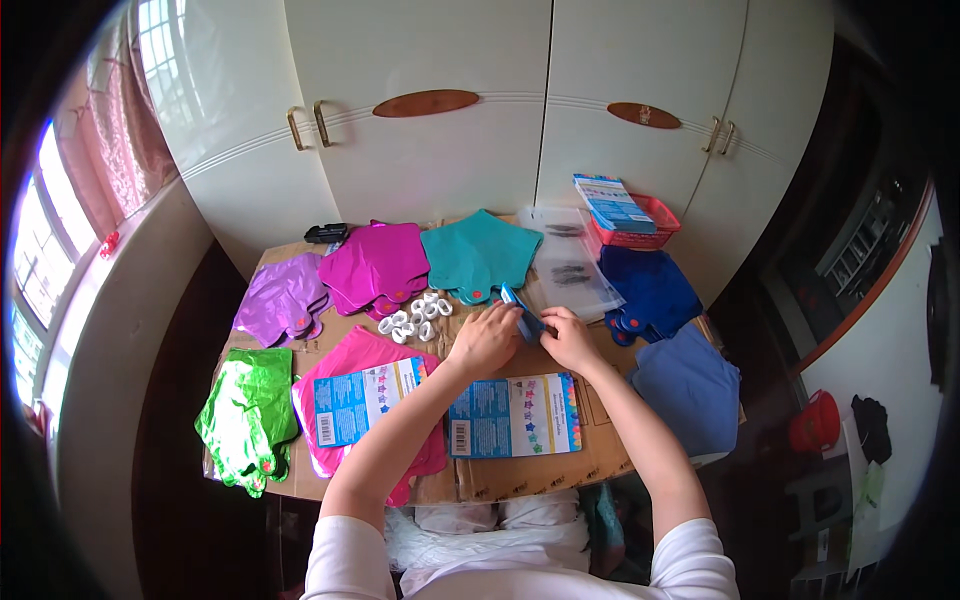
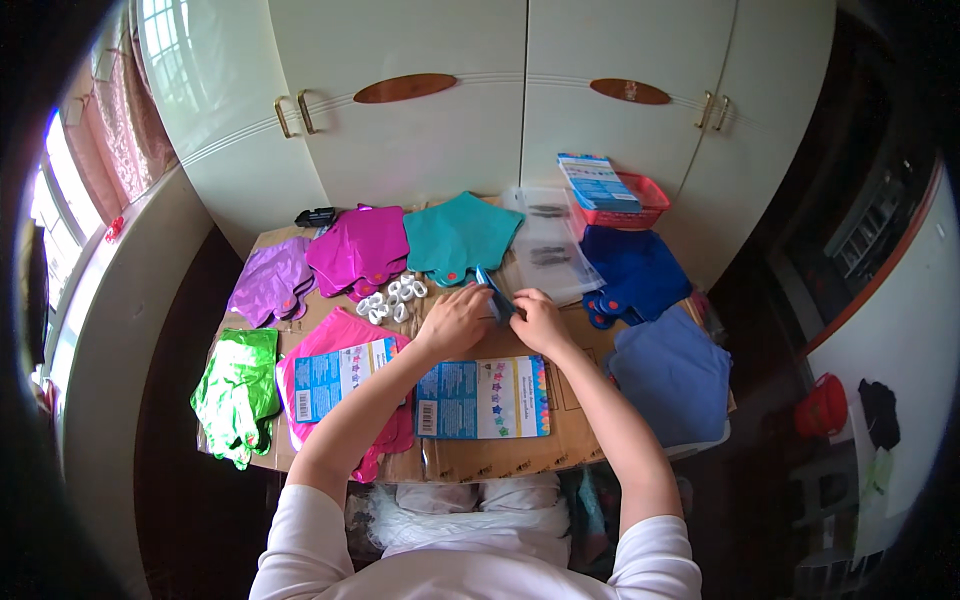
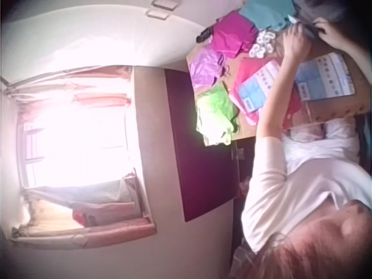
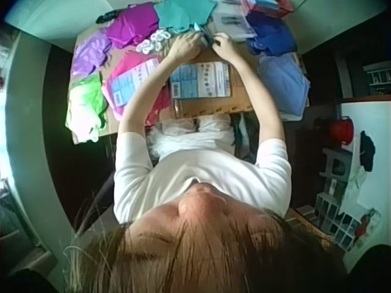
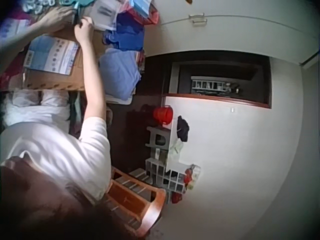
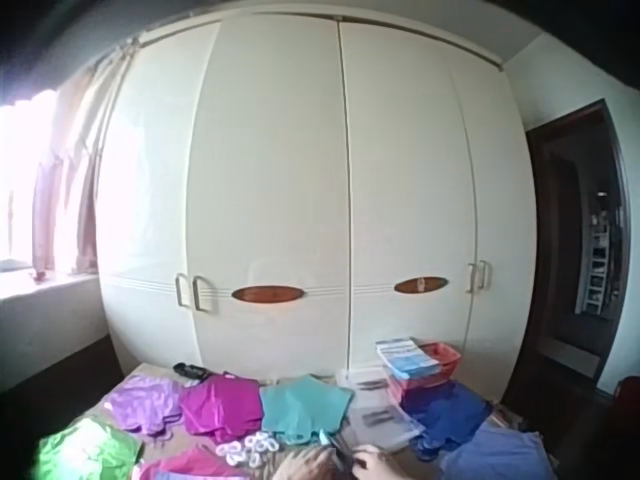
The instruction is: Organizing and preparing colorful star-shaped plastic materials on a table for packaging.
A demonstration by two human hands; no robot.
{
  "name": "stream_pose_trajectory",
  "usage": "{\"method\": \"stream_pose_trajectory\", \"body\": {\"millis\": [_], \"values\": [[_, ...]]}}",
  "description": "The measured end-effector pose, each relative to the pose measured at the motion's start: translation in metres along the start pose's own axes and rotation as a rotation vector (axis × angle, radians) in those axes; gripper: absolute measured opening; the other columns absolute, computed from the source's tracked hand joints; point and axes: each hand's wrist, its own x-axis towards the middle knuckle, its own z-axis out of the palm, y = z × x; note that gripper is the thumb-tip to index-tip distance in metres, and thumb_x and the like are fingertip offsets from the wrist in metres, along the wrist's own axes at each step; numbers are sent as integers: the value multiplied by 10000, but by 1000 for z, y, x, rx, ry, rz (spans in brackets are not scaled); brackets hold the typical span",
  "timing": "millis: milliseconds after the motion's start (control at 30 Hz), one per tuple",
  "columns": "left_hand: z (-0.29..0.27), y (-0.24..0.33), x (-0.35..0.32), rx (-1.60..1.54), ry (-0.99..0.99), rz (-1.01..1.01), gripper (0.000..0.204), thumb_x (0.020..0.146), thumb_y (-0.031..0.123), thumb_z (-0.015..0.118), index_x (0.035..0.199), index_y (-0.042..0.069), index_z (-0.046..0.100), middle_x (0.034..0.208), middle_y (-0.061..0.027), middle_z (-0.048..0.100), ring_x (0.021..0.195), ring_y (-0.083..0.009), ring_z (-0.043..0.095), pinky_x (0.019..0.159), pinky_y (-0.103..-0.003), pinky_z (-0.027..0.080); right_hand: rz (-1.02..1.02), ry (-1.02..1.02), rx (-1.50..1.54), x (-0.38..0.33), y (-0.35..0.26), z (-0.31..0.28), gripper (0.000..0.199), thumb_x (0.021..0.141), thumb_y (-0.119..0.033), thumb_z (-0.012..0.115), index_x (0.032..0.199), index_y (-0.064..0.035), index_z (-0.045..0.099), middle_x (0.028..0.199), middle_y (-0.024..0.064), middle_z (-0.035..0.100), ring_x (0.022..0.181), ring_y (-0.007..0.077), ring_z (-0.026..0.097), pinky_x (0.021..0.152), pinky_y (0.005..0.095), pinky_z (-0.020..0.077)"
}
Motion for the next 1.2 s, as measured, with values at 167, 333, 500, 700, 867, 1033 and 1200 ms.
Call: {"method": "stream_pose_trajectory", "body": {"millis": [167,333,500,700,867,1033,1200], "values": [[3,2,1,41,28,156,570,810,212,565,1327,52,386,1357,-125,427,1246,-246,420,985,-390,357,14,18,131,2,-4,-2,298,735,-78,604,1024,-6,583,1053,155,568,965,313,563,834,366,457],[2,7,1,39,-15,126,616,817,249,562,1340,4,348,1382,-165,384,1259,-259,406,982,-397,356,55,43,227,5,2,4,318,741,-78,615,1050,-34,555,1031,147,551,968,308,552,841,364,451],[-33,8,-23,34,-54,117,667,820,313,571,1341,-27,329,1388,-187,364,1272,-291,378,993,-421,347,-184,170,12,-6,-18,-5,343,727,-55,623,1061,-42,548,1085,149,530,1033,326,515,901,391,414],[-143,-31,-143,-31,30,-479,480,811,262,611,1213,29,492,1213,-197,510,1129,-346,485,962,-411,392,30,-242,344,-32,-118,4,335,783,-90,624,1098,-22,530,1057,133,565,927,207,588,751,311,502],[-167,-72,-226,-212,2,-953,468,798,224,618,1176,-27,503,1051,-193,577,896,-299,605,787,-377,487,216,-497,762,-33,-133,70,484,794,-104,631,1217,-22,412,1133,157,520,969,214,568,786,325,493],[-145,-87,-254,-534,174,-1060,535,775,177,652,1217,-60,464,922,-166,633,792,-223,631,699,-324,507,232,-514,690,-23,-155,81,494,801,-36,586,1236,-11,355,1171,170,450,936,197,574,776,315,493],[-138,-90,-251,-763,163,-1059,520,754,79,648,1224,-49,465,871,-104,630,753,-158,599,672,-281,486,306,-551,705,-24,-150,83,546,813,5,577,1286,-11,306,1188,153,384,899,150,552,799,282,474]]}}
